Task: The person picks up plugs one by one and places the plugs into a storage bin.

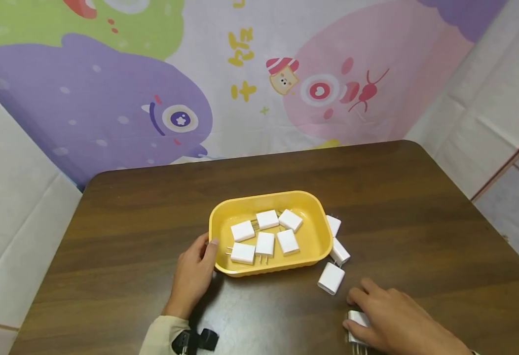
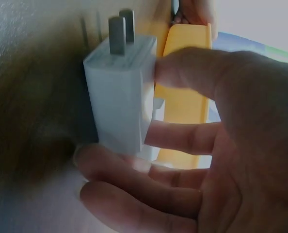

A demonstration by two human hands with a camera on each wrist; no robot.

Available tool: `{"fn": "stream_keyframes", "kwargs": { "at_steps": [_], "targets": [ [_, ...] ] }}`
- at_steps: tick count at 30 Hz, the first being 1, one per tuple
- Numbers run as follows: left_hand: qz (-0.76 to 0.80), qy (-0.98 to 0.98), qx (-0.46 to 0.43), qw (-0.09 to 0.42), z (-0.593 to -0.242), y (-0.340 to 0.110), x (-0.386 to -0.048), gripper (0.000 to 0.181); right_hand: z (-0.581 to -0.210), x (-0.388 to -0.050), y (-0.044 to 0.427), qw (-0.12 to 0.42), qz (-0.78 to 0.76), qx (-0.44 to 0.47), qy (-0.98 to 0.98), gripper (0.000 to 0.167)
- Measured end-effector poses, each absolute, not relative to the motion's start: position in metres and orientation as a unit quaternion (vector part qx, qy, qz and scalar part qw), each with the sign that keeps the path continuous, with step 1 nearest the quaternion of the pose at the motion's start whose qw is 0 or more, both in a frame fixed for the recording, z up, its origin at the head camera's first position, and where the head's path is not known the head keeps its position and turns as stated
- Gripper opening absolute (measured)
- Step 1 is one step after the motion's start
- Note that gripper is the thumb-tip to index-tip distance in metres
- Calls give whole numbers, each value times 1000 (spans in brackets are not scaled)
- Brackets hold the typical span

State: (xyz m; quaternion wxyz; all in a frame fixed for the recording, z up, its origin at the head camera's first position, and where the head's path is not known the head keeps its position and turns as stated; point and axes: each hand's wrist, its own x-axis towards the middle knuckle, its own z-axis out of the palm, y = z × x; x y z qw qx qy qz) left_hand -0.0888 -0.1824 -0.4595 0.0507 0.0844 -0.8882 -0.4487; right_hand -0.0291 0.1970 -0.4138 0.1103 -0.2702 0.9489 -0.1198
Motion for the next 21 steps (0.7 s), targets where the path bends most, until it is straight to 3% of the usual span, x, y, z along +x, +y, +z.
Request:
{"fn": "stream_keyframes", "kwargs": {
  "at_steps": [12,21],
  "targets": [
    [-450,-887,87,50,-460,-183,-88,47,-411,-37,193,196,-118,-173,958,25],
    [-448,-888,85,56,-460,-183,-89,45,-413,-35,198,68,-89,-230,967,23]
  ]
}}
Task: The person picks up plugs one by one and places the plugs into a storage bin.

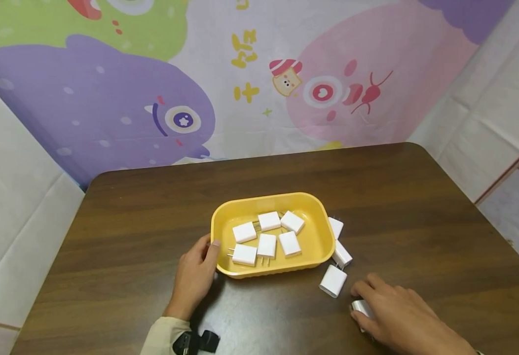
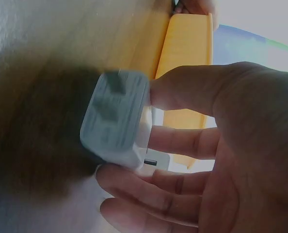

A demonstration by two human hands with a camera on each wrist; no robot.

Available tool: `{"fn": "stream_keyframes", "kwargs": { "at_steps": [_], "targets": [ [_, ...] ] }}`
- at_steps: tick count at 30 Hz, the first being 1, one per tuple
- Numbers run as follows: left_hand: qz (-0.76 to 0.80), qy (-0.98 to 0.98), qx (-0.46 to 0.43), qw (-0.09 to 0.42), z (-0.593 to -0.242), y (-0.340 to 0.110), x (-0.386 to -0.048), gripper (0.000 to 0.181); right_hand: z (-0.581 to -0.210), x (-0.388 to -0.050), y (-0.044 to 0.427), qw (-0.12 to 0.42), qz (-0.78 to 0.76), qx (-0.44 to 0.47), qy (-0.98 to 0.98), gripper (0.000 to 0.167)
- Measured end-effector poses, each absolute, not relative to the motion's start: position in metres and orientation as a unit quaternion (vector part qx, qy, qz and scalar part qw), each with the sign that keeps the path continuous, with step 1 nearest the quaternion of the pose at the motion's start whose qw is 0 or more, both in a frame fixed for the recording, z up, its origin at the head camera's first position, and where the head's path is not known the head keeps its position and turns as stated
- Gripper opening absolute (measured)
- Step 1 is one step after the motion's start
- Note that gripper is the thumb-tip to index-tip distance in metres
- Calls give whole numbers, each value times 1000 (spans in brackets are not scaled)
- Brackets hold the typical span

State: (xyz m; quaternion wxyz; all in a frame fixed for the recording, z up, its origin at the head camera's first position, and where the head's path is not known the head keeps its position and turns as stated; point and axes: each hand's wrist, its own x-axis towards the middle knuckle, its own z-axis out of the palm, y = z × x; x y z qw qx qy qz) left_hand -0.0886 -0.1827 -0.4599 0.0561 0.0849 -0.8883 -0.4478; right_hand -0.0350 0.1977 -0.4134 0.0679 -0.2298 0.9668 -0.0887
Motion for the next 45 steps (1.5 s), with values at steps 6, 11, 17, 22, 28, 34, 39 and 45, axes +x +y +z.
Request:
{"fn": "stream_keyframes", "kwargs": {
  "at_steps": [6,11,17,22,28,34,39,45],
  "targets": [
    [-447,-889,86,54,-459,-182,-88,45,-413,-38,199,54,-82,-229,968,24],
    [-447,-888,90,51,-459,-181,-88,46,-411,-44,198,82,-61,-215,971,29],
    [-445,-890,87,54,-459,-182,-88,45,-412,-54,201,91,-58,-215,971,28],
    [-443,-891,82,63,-458,-183,-88,43,-415,-61,205,21,-60,-251,966,25],
    [-445,-890,85,60,-459,-182,-89,42,-417,-71,209,-7,-67,-276,959,25],
    [-448,-888,86,61,-459,-182,-89,41,-419,-82,211,-31,-67,-288,955,26],
    [-450,-887,85,60,-459,-182,-90,40,-420,-91,213,-54,-55,-290,954,26],
    [-454,-885,88,57,-459,-183,-89,41,-418,-98,215,-26,-49,-256,965,31]
  ]
}}
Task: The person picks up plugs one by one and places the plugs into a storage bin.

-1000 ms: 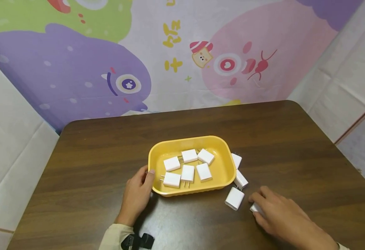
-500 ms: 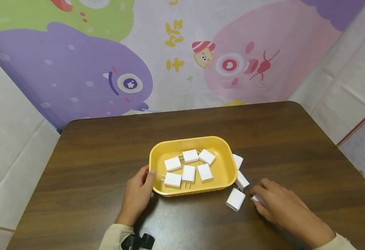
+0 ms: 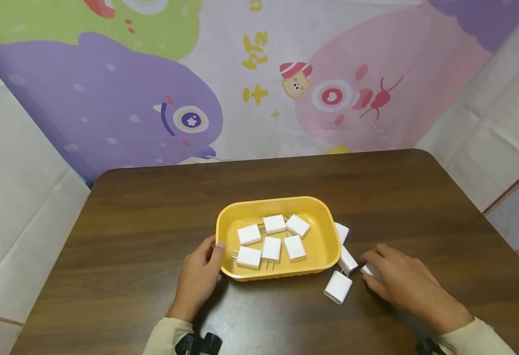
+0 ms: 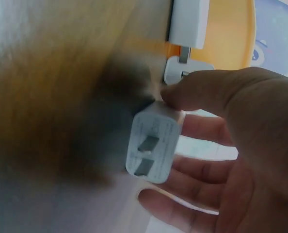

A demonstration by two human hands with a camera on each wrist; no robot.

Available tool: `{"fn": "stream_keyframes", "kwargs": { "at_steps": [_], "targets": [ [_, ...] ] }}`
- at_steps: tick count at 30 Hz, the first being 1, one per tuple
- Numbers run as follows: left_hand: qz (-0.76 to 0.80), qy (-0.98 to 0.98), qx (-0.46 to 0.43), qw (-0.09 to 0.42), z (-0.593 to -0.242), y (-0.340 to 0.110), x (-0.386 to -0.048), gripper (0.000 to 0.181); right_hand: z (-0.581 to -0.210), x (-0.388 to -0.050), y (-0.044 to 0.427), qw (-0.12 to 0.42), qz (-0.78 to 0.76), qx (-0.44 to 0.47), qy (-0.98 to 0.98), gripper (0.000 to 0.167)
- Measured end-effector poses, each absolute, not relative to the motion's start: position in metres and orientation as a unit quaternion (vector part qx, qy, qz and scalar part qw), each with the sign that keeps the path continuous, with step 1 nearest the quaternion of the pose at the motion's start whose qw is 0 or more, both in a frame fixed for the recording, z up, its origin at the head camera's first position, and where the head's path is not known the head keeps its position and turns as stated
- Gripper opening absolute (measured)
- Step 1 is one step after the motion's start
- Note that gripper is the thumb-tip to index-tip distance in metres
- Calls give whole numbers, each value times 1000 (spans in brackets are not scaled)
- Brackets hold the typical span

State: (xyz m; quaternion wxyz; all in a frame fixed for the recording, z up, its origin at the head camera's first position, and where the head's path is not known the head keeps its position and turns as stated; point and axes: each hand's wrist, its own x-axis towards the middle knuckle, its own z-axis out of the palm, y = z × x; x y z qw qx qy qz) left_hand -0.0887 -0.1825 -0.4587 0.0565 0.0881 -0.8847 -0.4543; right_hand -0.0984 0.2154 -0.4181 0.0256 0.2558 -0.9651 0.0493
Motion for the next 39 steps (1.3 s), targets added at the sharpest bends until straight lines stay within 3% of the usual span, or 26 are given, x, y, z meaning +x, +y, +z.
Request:
{"fn": "stream_keyframes", "kwargs": {
  "at_steps": [12,29,39],
  "targets": [
    [-455,-885,82,60,-458,-183,-88,42,-415,-100,220,-27,29,220,-975,36],
    [-453,-885,81,65,-460,-183,-88,39,-407,-103,225,35,48,206,-977,30],
    [-460,-882,83,61,-459,-182,-88,39,-393,-109,225,15,76,159,-984,34]
  ]
}}
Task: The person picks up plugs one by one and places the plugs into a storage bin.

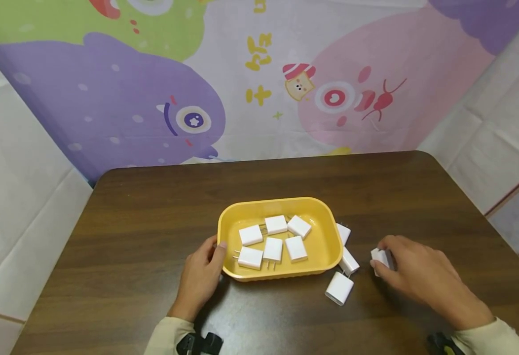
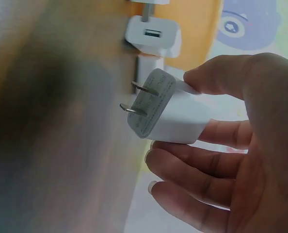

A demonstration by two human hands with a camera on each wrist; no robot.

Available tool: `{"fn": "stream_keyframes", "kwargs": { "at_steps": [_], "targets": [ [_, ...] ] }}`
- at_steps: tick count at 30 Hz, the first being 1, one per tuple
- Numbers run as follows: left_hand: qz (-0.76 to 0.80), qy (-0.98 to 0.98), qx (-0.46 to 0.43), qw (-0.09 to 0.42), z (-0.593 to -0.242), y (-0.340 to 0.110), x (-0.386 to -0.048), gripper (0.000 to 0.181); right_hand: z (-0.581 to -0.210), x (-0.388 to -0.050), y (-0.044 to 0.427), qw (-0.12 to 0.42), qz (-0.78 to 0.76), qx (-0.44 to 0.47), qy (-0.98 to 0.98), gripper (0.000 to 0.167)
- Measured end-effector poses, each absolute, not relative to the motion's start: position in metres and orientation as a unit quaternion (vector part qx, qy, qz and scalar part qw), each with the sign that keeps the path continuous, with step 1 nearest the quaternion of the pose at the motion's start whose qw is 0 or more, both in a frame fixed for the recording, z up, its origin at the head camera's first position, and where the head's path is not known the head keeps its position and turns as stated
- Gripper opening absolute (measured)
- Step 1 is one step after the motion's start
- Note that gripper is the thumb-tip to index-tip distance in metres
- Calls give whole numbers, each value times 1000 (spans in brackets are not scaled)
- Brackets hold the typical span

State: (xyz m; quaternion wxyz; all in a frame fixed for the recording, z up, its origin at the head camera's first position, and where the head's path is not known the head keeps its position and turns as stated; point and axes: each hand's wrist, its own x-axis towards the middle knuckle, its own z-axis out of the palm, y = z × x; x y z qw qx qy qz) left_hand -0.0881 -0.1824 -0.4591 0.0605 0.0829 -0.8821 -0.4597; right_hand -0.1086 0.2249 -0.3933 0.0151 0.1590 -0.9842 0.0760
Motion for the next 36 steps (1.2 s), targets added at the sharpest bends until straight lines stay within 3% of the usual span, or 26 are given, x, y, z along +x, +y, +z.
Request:
{"fn": "stream_keyframes", "kwargs": {
  "at_steps": [19,36],
  "targets": [
    [-458,-883,89,54,-457,-182,-89,43,-365,-125,200,181,137,198,-954,30],
    [-461,-881,87,60,-459,-182,-90,41,-364,-141,147,102,166,225,-955,28]
  ]
}}
